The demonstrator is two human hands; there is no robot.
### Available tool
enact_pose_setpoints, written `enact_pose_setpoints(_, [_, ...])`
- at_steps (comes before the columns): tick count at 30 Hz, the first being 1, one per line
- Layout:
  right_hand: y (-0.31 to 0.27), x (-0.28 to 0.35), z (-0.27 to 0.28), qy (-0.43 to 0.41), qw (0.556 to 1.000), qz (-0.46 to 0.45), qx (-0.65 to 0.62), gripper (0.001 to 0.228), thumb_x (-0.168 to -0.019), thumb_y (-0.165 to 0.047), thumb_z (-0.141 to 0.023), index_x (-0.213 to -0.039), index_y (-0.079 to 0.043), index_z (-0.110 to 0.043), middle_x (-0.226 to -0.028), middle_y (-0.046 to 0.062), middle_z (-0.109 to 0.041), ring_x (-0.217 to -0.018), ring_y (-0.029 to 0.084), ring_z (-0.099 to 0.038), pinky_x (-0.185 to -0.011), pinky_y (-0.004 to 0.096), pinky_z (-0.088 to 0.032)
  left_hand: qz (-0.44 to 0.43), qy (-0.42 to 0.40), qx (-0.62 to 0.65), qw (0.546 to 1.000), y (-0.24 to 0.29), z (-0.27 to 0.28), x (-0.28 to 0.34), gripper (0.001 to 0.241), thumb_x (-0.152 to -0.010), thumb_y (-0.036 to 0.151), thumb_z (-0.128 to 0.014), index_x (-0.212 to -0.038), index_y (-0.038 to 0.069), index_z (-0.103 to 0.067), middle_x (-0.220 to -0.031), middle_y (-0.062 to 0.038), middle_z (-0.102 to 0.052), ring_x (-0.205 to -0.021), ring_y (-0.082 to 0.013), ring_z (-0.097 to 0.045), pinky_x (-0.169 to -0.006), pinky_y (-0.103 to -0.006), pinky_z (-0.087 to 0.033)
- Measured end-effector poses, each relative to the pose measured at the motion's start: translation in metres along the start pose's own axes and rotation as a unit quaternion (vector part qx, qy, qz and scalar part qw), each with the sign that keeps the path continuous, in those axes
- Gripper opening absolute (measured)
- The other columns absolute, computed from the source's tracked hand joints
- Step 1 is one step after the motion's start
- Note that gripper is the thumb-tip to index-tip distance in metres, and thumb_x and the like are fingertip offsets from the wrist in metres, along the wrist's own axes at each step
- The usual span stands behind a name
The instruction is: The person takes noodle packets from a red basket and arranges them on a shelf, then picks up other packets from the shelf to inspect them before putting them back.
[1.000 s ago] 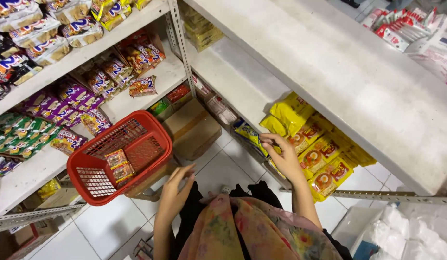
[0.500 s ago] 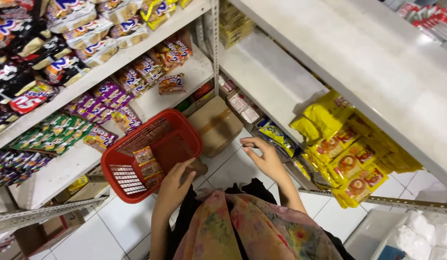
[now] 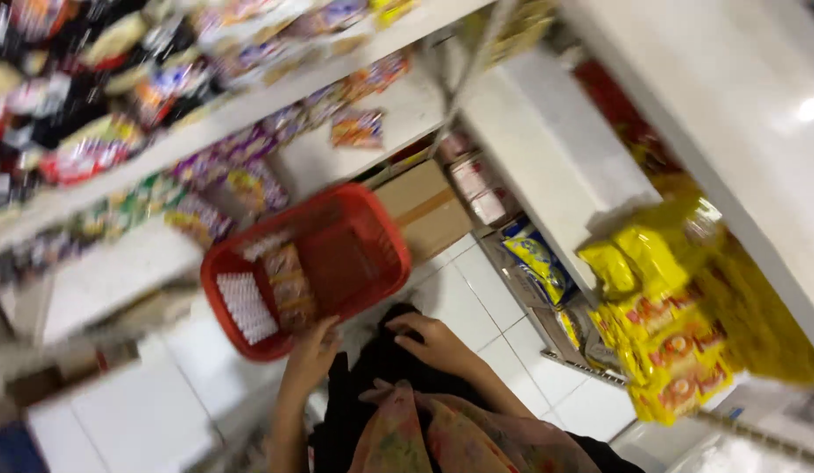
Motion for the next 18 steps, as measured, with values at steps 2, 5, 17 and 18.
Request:
enact_pose_setpoints(2, [0.031,-0.013,-0.023,-0.055,0.997,-0.053,0.026,0.033,-0.092,-0.017,-0.068,-0.124,-0.008,-0.067,-0.116,0.014,-0.073,-0.102,0.028,-0.074,-0.090,0.037,-0.057,-0.009,0.055,-0.069,0.996,-0.045,-0.019,-0.014,0.043,-0.092,0.027,-0.068,-0.131,0.011,-0.065,-0.113,-0.019,-0.071,-0.107,-0.0353,-0.067,-0.094,-0.0443,-0.051])
enact_pose_setpoints(5, [0.081,-0.051,-0.045,-0.103,0.989,-0.029,0.100,0.034,-0.090,-0.017,-0.069,-0.123,-0.008,-0.068,-0.118,0.015,-0.071,-0.103,0.032,-0.071,-0.091,0.040,-0.056,0.047,0.052,-0.020,0.997,-0.104,-0.053,-0.041,0.043,-0.094,0.030,-0.069,-0.128,0.005,-0.064,-0.123,-0.021,-0.069,-0.113,-0.0393,-0.064,-0.096,-0.0466,-0.050])
enact_pose_setpoints(17, [0.248,-0.200,-0.166,-0.226,0.944,-0.087,0.225,0.049,-0.087,-0.031,-0.063,-0.131,-0.011,-0.065,-0.106,0.020,-0.074,-0.099,0.037,-0.072,-0.085,0.049,-0.056,0.003,0.235,-0.060,0.970,-0.212,-0.016,-0.123,0.035,-0.086,0.011,-0.065,-0.120,0.007,-0.071,-0.122,-0.018,-0.071,-0.117,-0.0387,-0.058,-0.100,-0.0491,-0.049])
enact_pose_setpoints(18, [0.255,-0.205,-0.180,-0.253,0.930,-0.131,0.231,0.058,-0.077,-0.032,-0.070,-0.132,-0.015,-0.060,-0.107,0.021,-0.071,-0.097,0.039,-0.069,-0.081,0.052,-0.054,0.015,0.228,-0.031,0.973,-0.217,-0.012,-0.145,0.035,-0.086,0.011,-0.065,-0.120,0.006,-0.070,-0.121,-0.018,-0.071,-0.115,-0.0378,-0.059,-0.099,-0.0482,-0.050])
Point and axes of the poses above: each hand's wrist, its own x-axis away from the middle knuckle, its own z-axis out of the back of the hand, y = z × x, the point moved 6 cm from there along -x, towards the middle knuckle
